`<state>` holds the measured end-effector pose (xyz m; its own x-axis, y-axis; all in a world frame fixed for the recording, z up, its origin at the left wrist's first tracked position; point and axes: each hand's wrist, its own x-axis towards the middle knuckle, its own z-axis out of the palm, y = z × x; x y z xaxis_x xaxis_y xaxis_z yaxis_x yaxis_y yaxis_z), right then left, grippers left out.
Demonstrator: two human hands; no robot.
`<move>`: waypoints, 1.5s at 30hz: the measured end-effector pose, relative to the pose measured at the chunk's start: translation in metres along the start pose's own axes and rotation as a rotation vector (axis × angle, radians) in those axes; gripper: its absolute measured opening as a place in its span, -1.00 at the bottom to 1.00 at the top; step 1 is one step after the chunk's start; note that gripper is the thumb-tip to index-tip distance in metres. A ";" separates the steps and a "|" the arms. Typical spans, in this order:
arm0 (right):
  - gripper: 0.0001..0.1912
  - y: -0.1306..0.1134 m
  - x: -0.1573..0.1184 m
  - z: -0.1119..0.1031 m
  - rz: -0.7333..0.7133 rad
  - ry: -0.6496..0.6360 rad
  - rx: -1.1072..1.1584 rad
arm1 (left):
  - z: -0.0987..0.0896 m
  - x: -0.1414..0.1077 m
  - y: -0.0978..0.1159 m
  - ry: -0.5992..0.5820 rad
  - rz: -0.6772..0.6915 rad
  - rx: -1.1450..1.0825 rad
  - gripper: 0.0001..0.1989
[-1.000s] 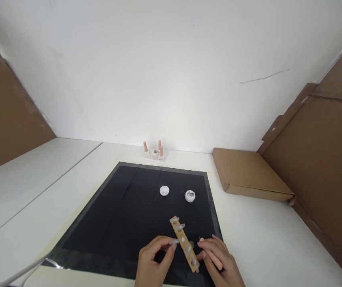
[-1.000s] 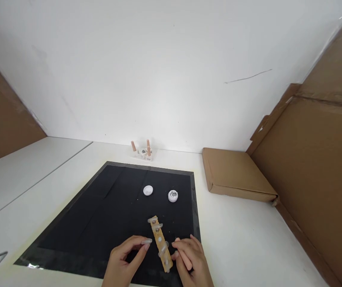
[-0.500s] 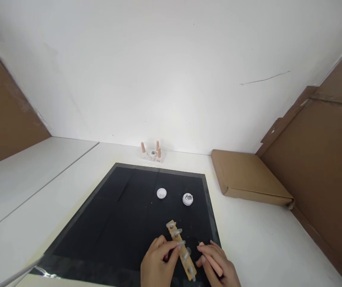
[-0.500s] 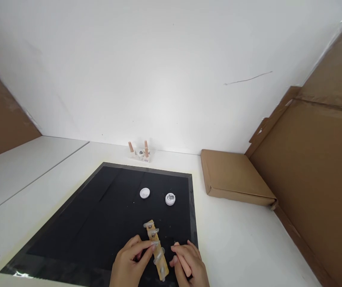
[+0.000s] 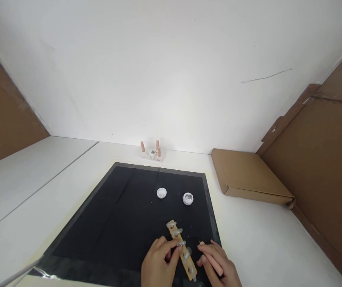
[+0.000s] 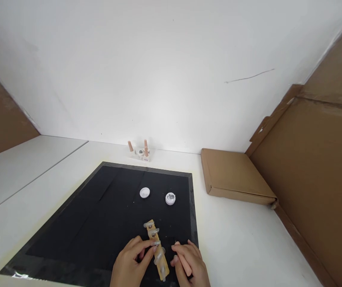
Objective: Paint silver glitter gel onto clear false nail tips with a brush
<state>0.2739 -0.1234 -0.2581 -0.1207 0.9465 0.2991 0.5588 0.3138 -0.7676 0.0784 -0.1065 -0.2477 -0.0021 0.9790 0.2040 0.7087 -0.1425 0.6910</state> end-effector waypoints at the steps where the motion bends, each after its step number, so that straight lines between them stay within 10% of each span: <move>1: -0.80 0.000 -0.001 0.000 0.004 -0.003 -0.001 | 0.001 -0.001 -0.003 -0.002 0.016 -0.019 -0.81; 13: -0.79 0.005 -0.002 -0.001 0.006 -0.048 0.000 | 0.001 -0.006 -0.003 -0.037 0.200 0.058 -0.67; 45: -0.76 -0.007 0.000 -0.002 0.080 -0.053 -0.029 | -0.003 -0.005 0.016 -0.170 0.109 0.100 -0.63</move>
<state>0.2713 -0.1255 -0.2518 -0.1172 0.9714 0.2063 0.5920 0.2351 -0.7709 0.0872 -0.1140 -0.2355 0.1907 0.9704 0.1480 0.7649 -0.2414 0.5972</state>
